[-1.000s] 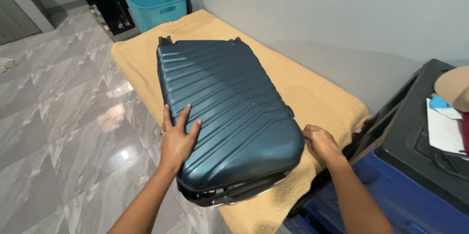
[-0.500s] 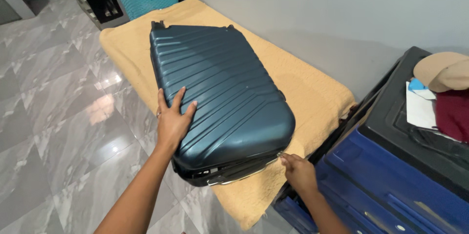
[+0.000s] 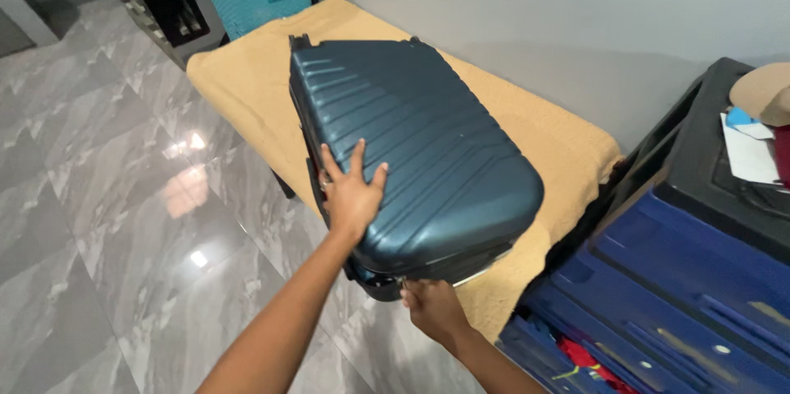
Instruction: The person folds a white t-shirt, a blue patterned shirt, and a yellow patterned shirt on a beige towel. They place the folded clothes into an open suitcase, secure the contents with a strap, and close the suitcase.
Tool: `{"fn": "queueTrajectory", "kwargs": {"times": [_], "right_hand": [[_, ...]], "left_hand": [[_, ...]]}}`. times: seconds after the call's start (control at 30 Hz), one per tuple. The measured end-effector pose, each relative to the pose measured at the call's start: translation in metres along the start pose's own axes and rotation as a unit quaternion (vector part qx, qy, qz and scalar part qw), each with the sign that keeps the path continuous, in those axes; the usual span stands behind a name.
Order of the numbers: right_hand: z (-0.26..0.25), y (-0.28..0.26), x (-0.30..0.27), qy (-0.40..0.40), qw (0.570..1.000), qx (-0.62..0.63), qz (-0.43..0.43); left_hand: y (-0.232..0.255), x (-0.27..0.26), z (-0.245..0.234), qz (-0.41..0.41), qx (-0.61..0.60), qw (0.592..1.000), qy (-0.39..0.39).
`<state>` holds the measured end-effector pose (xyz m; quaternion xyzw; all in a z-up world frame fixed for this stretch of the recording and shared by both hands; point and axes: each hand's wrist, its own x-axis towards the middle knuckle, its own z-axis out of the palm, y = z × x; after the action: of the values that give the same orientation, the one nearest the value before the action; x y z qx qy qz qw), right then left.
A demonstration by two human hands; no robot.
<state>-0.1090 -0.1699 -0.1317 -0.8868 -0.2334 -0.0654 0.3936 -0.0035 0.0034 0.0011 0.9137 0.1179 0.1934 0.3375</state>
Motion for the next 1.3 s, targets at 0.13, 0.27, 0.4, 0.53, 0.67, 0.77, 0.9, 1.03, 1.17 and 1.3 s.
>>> {"fn": "queueTrajectory", "kwargs": {"times": [0.13,0.27,0.4,0.53,0.67,0.77,0.9,1.03,1.17,1.3], "right_hand": [[0.026,-0.014,0.003,0.007,0.999,-0.044,-0.011],[0.021,-0.029,0.018,-0.080,0.972,-0.214,0.052],[0.012,-0.077,0.062,-0.248,0.884,-0.362,0.165],[0.013,-0.137,0.089,-0.233,0.875,-0.346,0.247],[0.011,-0.191,0.128,-0.208,0.904,-0.253,0.276],[0.009,-0.207,0.158,-0.138,0.955,-0.171,0.201],[0.018,-0.200,0.199,0.045,0.995,-0.079,0.045],[0.024,-0.176,0.250,0.104,0.987,-0.117,-0.037],[0.034,-0.152,0.306,0.120,0.974,-0.182,-0.057],[0.046,-0.131,0.358,0.125,0.961,-0.240,-0.052]], "left_hand": [[-0.005,-0.001,0.002,-0.013,-0.018,0.999,-0.032],[-0.013,0.004,0.006,-0.012,-0.004,0.996,-0.088],[-0.034,0.020,0.012,0.066,-0.073,0.990,-0.100],[-0.086,0.037,0.007,0.127,-0.169,0.959,-0.190],[-0.145,0.065,0.004,0.163,-0.229,0.939,-0.197],[-0.183,0.087,-0.011,0.144,-0.227,0.940,-0.210],[-0.223,0.110,-0.041,0.069,-0.240,0.937,-0.244],[-0.247,0.144,-0.057,0.069,-0.306,0.912,-0.264],[-0.252,0.182,-0.066,0.046,-0.287,0.918,-0.268],[-0.248,0.231,-0.062,0.064,-0.278,0.920,-0.270]]}}
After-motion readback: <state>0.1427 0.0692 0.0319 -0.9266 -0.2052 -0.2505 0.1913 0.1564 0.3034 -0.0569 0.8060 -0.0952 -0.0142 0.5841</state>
